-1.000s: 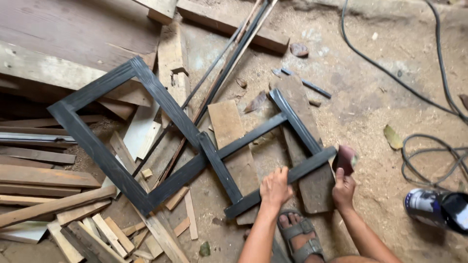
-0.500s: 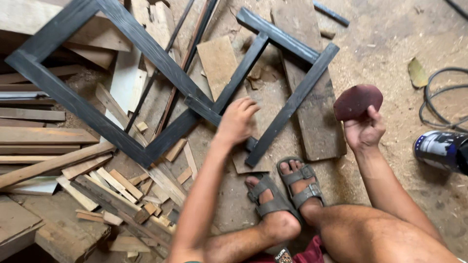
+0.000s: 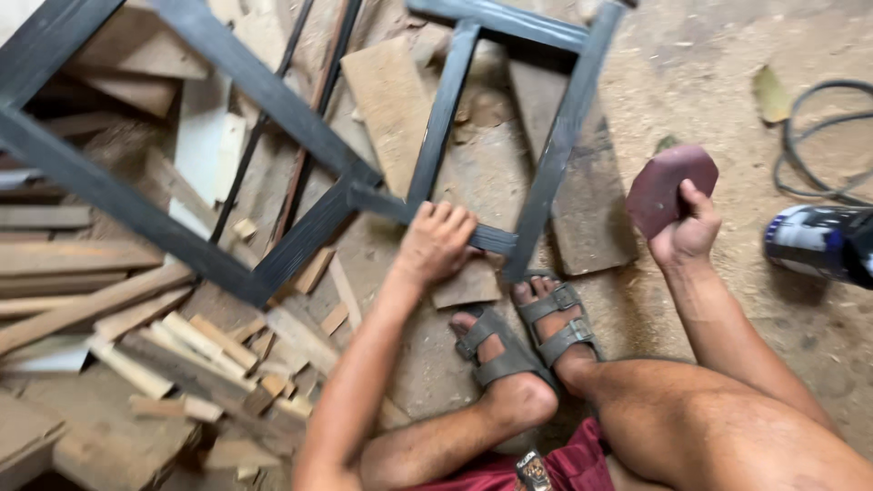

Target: The person sits on the floor and sands a black wooden frame using a sanding block. They hold the frame with one hand and rub the sanding block along the edges and surfaces, occasionally flipping the frame to work on different sides.

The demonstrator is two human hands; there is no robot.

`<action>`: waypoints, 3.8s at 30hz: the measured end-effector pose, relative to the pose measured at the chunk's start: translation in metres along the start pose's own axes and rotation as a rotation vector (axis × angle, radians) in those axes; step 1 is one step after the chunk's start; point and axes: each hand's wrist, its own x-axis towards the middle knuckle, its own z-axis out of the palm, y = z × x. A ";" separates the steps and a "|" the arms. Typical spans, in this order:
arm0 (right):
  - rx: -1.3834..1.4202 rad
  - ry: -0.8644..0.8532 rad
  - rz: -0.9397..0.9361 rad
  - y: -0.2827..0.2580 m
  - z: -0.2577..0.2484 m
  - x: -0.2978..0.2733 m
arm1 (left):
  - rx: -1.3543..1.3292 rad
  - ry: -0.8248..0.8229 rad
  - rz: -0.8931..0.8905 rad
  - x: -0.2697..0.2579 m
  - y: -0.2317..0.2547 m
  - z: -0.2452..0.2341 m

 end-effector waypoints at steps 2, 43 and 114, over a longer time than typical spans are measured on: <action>-0.100 0.062 -0.167 -0.004 -0.013 0.017 | -0.079 0.050 -0.097 0.036 0.038 0.031; -1.543 -0.492 -0.997 0.042 0.039 0.021 | -0.368 -0.526 -0.034 0.058 0.095 0.050; -1.081 -0.277 -0.586 0.023 0.087 -0.020 | -0.502 -0.622 -0.061 0.074 0.091 0.028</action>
